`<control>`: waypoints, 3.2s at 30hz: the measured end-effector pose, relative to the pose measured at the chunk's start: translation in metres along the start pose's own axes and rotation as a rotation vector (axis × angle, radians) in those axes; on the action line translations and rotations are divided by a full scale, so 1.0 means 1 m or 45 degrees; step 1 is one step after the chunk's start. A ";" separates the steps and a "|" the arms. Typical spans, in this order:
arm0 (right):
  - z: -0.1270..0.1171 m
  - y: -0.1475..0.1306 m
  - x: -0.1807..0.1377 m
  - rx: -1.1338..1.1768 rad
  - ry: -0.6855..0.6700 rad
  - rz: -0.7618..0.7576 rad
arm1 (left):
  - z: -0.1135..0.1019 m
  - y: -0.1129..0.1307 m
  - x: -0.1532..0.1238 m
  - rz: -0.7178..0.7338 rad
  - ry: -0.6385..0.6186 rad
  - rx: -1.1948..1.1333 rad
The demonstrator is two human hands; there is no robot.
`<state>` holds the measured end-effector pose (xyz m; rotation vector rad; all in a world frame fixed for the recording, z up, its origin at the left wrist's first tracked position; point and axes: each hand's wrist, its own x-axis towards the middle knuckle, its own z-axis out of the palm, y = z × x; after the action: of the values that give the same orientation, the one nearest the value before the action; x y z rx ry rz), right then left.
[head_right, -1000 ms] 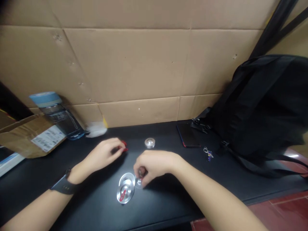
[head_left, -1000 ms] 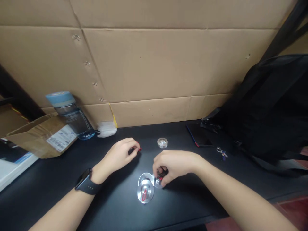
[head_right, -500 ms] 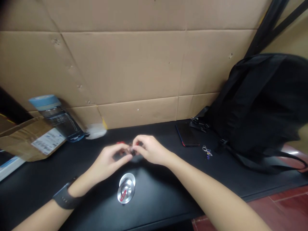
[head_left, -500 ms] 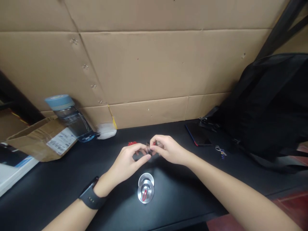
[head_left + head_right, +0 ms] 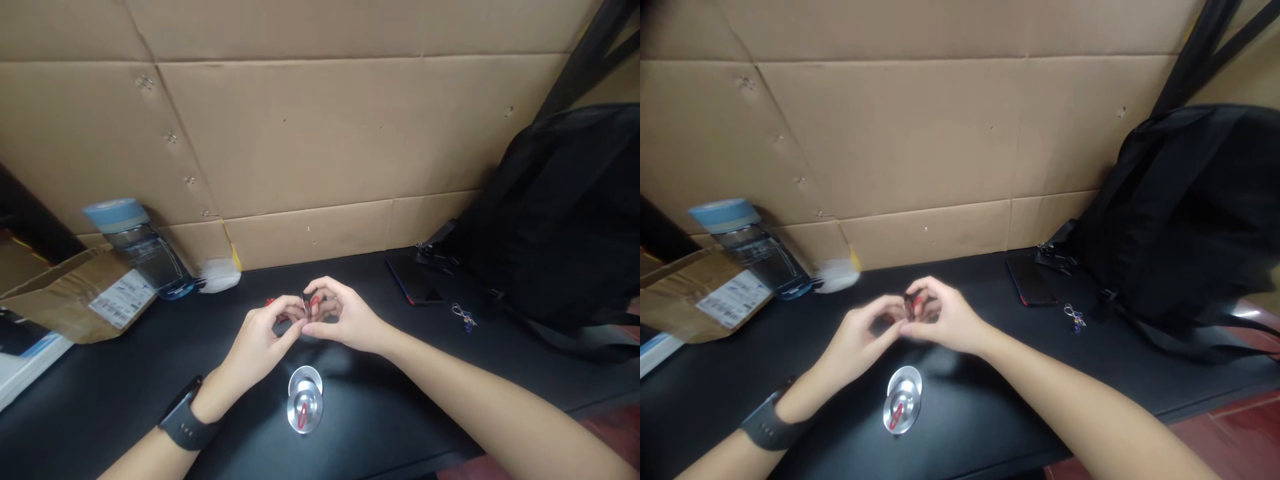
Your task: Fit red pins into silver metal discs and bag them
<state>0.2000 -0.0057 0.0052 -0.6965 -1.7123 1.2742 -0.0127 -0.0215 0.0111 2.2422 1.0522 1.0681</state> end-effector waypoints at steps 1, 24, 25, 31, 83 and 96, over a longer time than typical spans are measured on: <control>0.001 0.002 -0.001 -0.025 0.008 -0.002 | 0.001 0.001 0.000 0.000 -0.005 -0.003; -0.018 -0.001 0.008 -0.560 0.112 -0.128 | -0.023 -0.023 0.008 0.099 -0.088 0.560; -0.022 0.000 0.009 -0.597 0.133 -0.136 | -0.031 -0.028 0.010 0.088 -0.041 0.590; -0.051 0.007 0.017 -0.920 0.141 -0.051 | -0.058 -0.056 0.016 0.114 0.011 0.731; -0.037 -0.006 0.002 -1.442 -0.216 -0.130 | -0.009 0.026 -0.007 0.300 -0.723 0.125; -0.016 -0.017 0.000 -0.713 -0.283 -0.208 | -0.016 0.010 0.001 0.051 -0.136 0.201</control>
<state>0.2152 -0.0039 0.0232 -0.7276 -2.2939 0.7781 -0.0203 -0.0259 0.0281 2.4251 1.0836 0.8977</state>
